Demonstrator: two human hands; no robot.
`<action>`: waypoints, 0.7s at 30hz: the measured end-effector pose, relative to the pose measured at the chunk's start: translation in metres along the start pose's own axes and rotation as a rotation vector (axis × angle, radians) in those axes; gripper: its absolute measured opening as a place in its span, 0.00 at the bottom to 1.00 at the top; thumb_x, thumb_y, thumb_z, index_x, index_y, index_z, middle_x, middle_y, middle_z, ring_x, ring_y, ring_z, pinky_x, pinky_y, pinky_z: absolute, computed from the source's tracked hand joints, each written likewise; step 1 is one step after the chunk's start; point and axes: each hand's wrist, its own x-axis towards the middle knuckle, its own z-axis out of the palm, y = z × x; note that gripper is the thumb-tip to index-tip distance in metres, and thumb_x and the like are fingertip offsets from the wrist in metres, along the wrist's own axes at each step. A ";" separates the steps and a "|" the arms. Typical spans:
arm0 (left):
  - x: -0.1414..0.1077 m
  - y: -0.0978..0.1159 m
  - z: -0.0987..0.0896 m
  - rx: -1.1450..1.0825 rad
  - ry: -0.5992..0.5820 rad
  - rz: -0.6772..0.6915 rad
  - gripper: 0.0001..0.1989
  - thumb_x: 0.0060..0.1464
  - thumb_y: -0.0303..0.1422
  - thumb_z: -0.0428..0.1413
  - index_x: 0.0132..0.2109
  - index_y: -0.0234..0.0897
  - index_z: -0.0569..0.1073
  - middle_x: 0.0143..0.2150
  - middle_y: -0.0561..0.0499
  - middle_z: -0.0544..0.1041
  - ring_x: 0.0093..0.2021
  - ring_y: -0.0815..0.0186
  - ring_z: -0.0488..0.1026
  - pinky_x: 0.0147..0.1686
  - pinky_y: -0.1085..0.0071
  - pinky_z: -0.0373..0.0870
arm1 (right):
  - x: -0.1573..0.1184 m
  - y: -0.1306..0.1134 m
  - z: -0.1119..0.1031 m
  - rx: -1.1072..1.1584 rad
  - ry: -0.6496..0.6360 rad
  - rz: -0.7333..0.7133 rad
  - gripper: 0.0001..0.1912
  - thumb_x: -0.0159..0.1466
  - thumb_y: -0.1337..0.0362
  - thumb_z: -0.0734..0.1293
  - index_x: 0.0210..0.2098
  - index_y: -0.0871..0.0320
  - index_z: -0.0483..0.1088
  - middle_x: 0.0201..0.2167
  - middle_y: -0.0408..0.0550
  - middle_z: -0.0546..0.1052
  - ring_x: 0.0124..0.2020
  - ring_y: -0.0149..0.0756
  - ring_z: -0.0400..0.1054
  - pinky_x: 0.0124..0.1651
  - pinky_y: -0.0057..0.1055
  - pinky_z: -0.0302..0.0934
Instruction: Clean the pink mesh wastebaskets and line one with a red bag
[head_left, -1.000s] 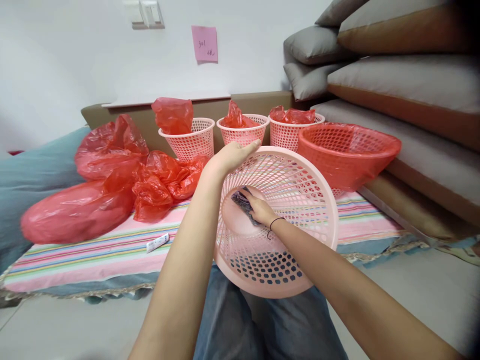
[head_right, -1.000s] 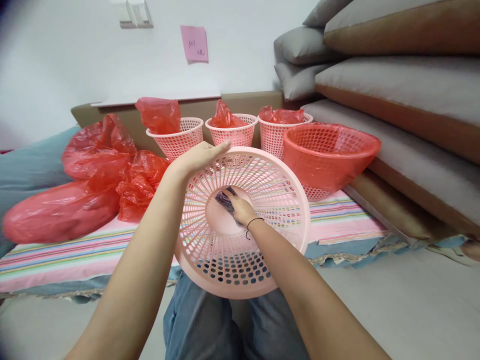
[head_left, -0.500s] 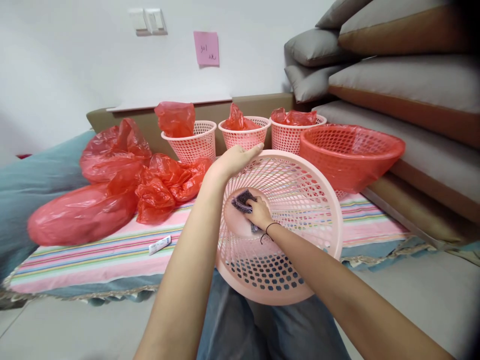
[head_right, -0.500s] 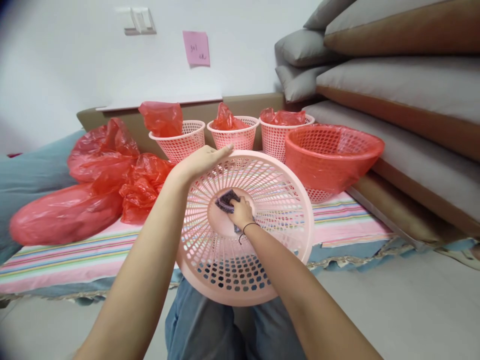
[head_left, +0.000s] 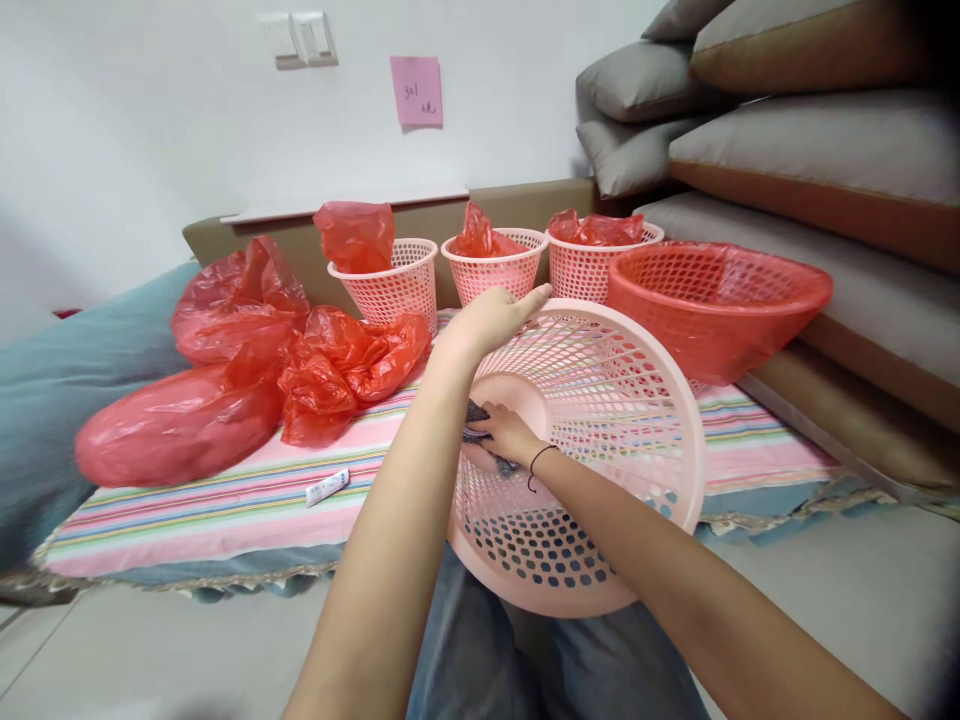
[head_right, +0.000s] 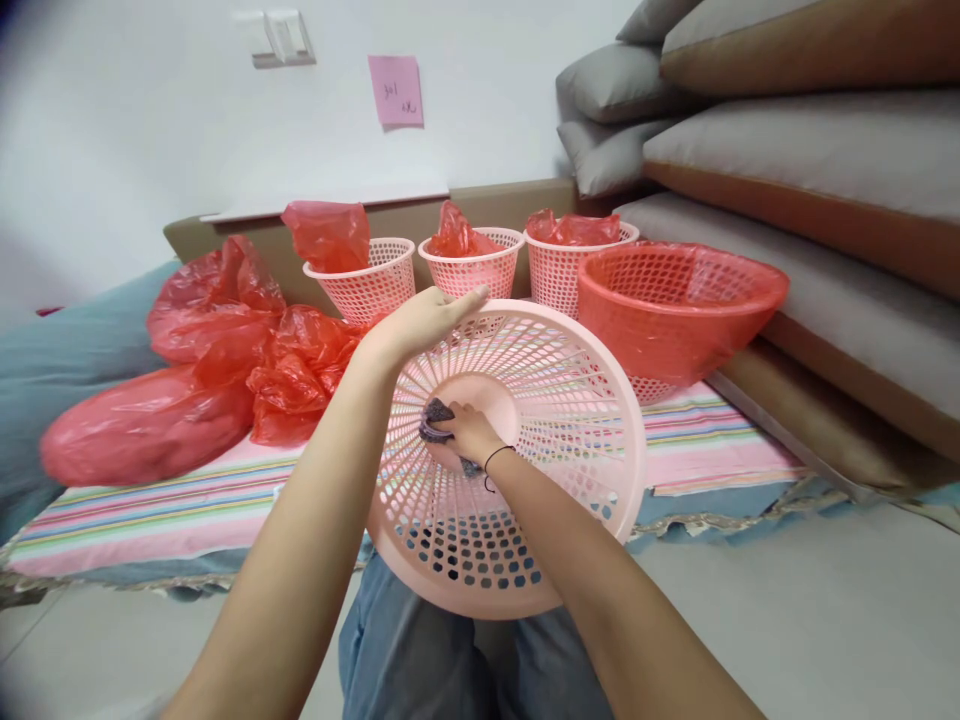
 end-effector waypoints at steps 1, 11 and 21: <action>0.000 0.000 0.000 -0.003 -0.006 0.011 0.25 0.61 0.52 0.49 0.24 0.40 0.63 0.27 0.49 0.69 0.31 0.61 0.68 0.39 0.63 0.63 | 0.000 -0.001 -0.001 -0.007 0.009 0.021 0.18 0.65 0.63 0.67 0.54 0.43 0.76 0.53 0.49 0.72 0.48 0.44 0.67 0.56 0.35 0.57; -0.009 -0.006 -0.005 0.036 0.003 -0.024 0.29 0.63 0.53 0.45 0.19 0.40 0.60 0.21 0.53 0.62 0.24 0.67 0.62 0.36 0.65 0.61 | 0.011 -0.007 0.003 -0.071 0.198 0.442 0.28 0.73 0.61 0.52 0.71 0.57 0.54 0.58 0.64 0.66 0.50 0.50 0.67 0.51 0.40 0.60; -0.004 -0.005 -0.003 0.019 0.029 -0.036 0.28 0.63 0.51 0.48 0.18 0.41 0.60 0.20 0.52 0.65 0.26 0.63 0.66 0.37 0.64 0.63 | 0.008 -0.001 -0.012 -0.073 -0.035 -0.135 0.11 0.67 0.65 0.67 0.35 0.47 0.82 0.47 0.46 0.77 0.54 0.44 0.63 0.60 0.37 0.51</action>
